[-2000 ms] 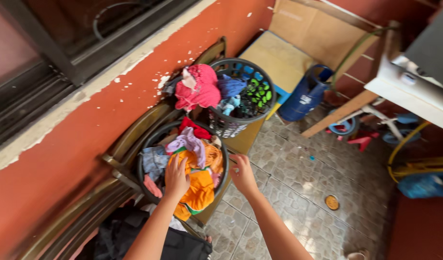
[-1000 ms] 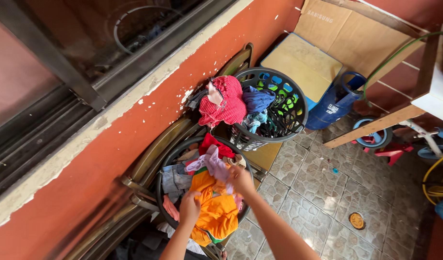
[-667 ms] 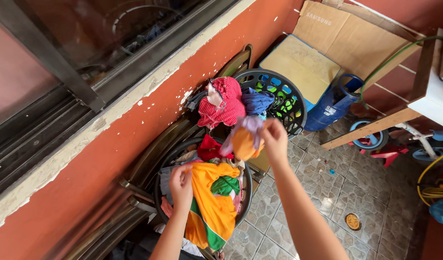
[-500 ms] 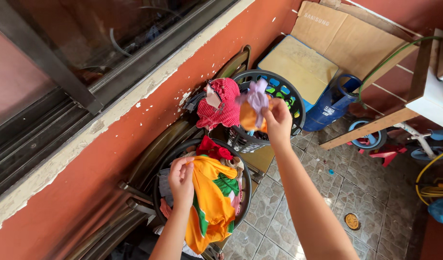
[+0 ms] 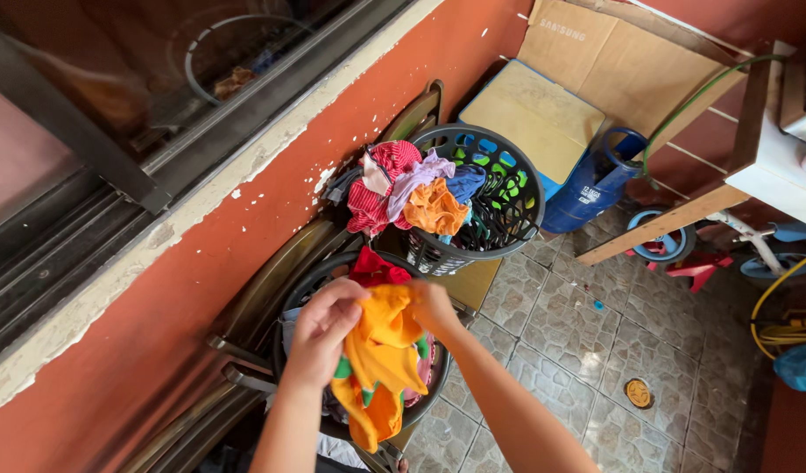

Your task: The person takes clothes from a laundry basket, places each item on a hanger, and hangs them on a clothes rack. Items include a yellow-green shirt, a pink dress, a red t-shirt, denim shorts, and a gray shirt.

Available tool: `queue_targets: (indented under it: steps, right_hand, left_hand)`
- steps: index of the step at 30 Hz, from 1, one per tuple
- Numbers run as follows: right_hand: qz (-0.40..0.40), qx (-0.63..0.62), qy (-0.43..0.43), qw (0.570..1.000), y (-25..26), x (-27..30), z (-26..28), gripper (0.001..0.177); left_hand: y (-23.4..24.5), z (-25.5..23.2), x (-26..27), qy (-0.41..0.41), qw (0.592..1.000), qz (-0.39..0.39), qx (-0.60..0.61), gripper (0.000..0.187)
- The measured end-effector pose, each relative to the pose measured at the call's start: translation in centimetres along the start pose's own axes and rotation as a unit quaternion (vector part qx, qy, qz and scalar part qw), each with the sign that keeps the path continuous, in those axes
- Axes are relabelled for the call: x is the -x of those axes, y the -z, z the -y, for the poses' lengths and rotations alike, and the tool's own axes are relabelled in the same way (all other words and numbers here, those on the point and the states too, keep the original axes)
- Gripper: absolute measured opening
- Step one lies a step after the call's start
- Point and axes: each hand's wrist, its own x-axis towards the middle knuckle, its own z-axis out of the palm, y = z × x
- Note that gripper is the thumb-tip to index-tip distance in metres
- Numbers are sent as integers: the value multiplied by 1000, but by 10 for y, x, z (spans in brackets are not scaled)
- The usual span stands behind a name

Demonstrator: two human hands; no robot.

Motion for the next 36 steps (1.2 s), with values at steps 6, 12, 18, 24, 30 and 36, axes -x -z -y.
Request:
queue_targets:
  steps: [6,12,18,24,30,36]
  right_hand:
    - [-228,7,83,970,63,-25,-28,47]
    - [-377,200,1,904,148,-60,-79,50]
    - [-253,135,-111,952,180,-97,-168,55]
    - [-325,-8,-37,945,168,-90,-153,44]
    - [-449,-109,143,875,199,-46,-68,17]
    - [-530,-85,164,827,242,21,-18,12]
  left_hand:
    - [50,98,6,241,903,5,-357,29]
    - [99,207,44,24,808,-24,-588,52]
    - [131,261,64,33,811,-53,-582,72]
    - [140,266,67,172,806,-114,-554,65]
    - [138,260,52,240,796,-162,-532,66]
    - [131,254,50,152,807,-123,-557,57]
